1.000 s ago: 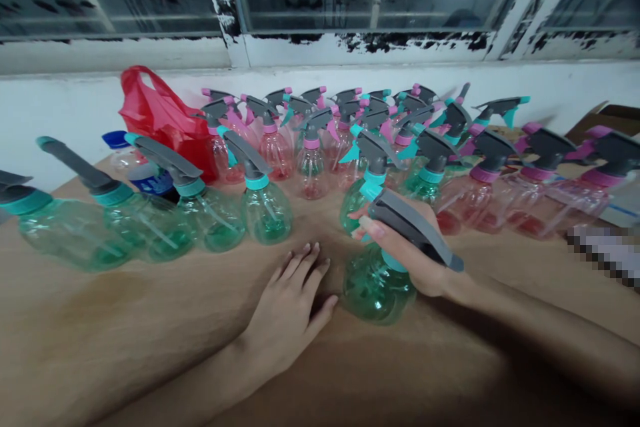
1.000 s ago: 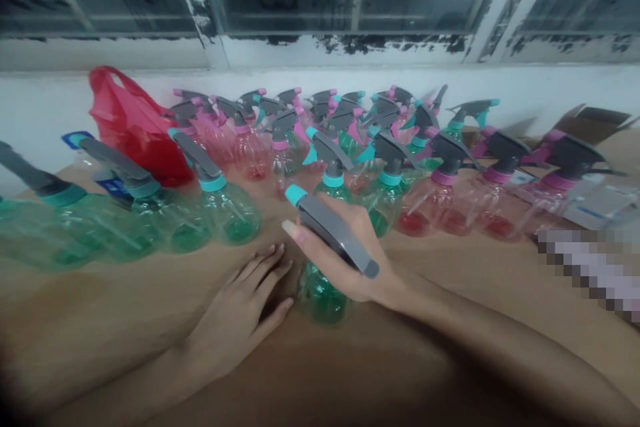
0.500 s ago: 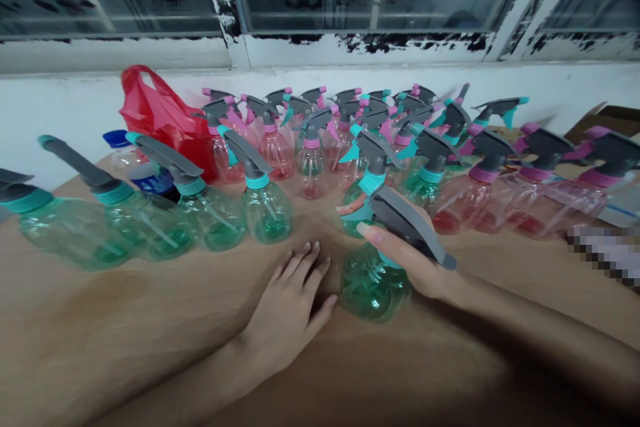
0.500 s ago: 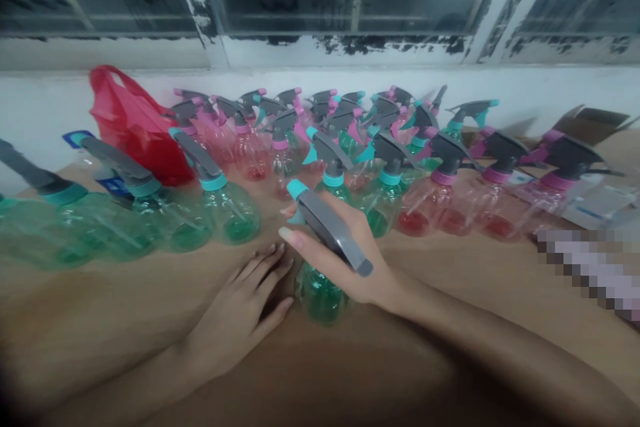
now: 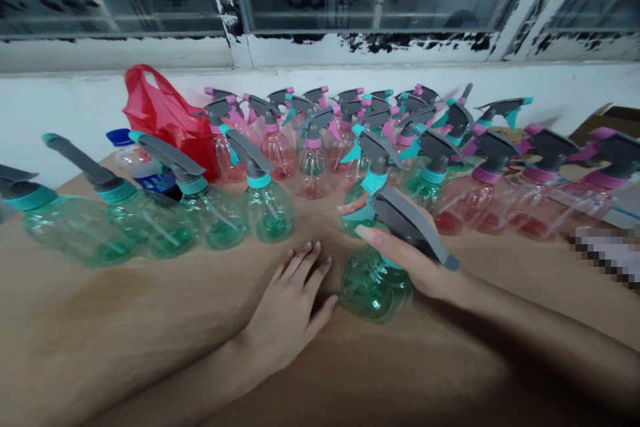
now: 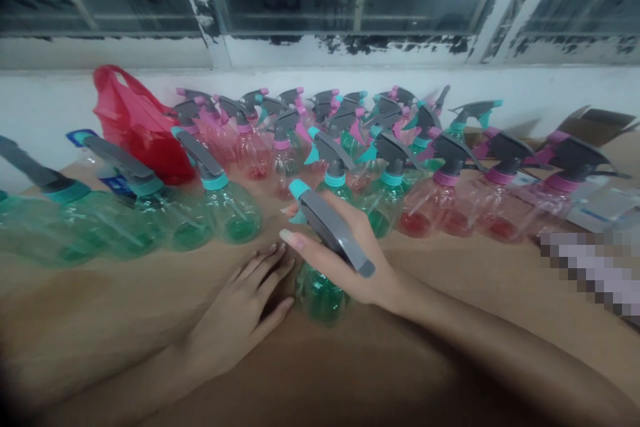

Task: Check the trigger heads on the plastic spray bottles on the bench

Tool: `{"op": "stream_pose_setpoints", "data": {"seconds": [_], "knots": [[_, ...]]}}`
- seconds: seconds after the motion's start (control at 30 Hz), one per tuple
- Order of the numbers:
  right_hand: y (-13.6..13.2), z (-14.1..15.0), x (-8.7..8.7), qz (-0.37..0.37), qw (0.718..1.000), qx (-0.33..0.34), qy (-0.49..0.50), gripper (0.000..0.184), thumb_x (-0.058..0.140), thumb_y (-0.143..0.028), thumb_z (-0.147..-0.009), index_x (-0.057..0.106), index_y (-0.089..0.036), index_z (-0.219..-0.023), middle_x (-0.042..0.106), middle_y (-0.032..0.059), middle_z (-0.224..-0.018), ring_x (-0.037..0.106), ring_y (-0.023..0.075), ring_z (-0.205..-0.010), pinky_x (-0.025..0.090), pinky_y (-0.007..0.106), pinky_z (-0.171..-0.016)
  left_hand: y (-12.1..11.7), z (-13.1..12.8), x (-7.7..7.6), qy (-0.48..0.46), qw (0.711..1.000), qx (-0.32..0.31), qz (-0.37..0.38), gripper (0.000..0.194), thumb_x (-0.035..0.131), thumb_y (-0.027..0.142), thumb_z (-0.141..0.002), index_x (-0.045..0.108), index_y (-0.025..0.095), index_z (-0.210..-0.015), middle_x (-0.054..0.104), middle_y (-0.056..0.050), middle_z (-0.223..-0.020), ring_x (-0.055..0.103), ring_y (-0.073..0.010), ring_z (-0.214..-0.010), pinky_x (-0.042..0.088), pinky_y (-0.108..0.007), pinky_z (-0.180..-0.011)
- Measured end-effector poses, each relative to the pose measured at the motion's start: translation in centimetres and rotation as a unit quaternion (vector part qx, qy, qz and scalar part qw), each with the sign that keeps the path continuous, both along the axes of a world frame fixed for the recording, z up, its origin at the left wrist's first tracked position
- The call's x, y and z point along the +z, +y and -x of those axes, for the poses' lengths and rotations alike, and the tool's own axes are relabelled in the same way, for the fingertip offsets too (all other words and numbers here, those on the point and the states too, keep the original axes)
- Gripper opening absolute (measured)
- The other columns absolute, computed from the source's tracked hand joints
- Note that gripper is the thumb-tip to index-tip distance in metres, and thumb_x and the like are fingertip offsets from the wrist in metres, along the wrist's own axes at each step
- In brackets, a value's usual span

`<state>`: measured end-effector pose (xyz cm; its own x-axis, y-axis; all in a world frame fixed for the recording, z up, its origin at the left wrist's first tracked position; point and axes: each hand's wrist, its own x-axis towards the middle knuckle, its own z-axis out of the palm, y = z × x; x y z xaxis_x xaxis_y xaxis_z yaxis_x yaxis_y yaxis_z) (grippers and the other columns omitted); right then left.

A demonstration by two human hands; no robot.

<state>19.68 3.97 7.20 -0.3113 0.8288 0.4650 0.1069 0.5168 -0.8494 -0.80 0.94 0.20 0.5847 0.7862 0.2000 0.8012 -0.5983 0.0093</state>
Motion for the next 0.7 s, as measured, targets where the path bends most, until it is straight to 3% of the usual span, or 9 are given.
{"op": "stream_pose_setpoints", "data": {"seconds": [0.1, 0.23, 0.5, 0.7], "knots": [[0.03, -0.04, 0.01, -0.011, 1.0, -0.007, -0.004, 0.016, 0.062, -0.036, -0.083, 0.058, -0.027, -0.095, 0.055, -0.0032, -0.067, 0.049, 0.0139, -0.055, 0.039, 0.03, -0.052, -0.1, -0.02, 0.07, -0.001, 1.0, 0.001, -0.003, 0.049, 0.048, 0.037, -0.093, 0.046, 0.008, -0.133, 0.042, -0.016, -0.142, 0.034, -0.0293, -0.133, 0.031, -0.048, -0.107], [0.1, 0.03, 0.07, -0.031, 0.999, -0.005, 0.006, 0.016, 0.062, -0.031, -0.084, 0.057, -0.024, -0.097, 0.06, 0.0001, -0.085, 0.056, 0.0162, -0.074, 0.045, 0.032, -0.067, -0.17, -0.06, 0.04, 0.002, 1.0, -0.002, -0.01, 0.05, 0.049, 0.037, -0.093, 0.047, 0.007, -0.133, 0.042, -0.016, -0.142, 0.034, -0.0292, -0.133, 0.031, -0.047, -0.107], [0.49, 0.19, -0.44, -0.052, 0.998, 0.002, 0.018, 0.017, 0.062, -0.027, -0.084, 0.057, -0.023, -0.101, 0.063, 0.0005, -0.095, 0.06, 0.0171, -0.09, 0.045, 0.033, -0.083, -0.1, -0.02, -0.03, -0.013, 1.0, -0.001, -0.013, 0.048, 0.047, 0.038, -0.094, 0.047, 0.009, -0.132, 0.042, -0.015, -0.143, 0.035, -0.0289, -0.133, 0.032, -0.047, -0.106], [0.14, -0.02, -0.07, -0.04, 0.999, -0.004, 0.0, 0.017, 0.062, -0.031, -0.084, 0.058, -0.024, -0.099, 0.063, 0.0001, -0.089, 0.059, 0.0158, -0.076, 0.046, 0.031, -0.072, -0.09, -0.03, -0.06, -0.002, 1.0, -0.001, -0.013, 0.049, 0.047, 0.038, -0.093, 0.046, 0.009, -0.133, 0.042, -0.015, -0.143, 0.034, -0.0289, -0.133, 0.032, -0.048, -0.106]]}}
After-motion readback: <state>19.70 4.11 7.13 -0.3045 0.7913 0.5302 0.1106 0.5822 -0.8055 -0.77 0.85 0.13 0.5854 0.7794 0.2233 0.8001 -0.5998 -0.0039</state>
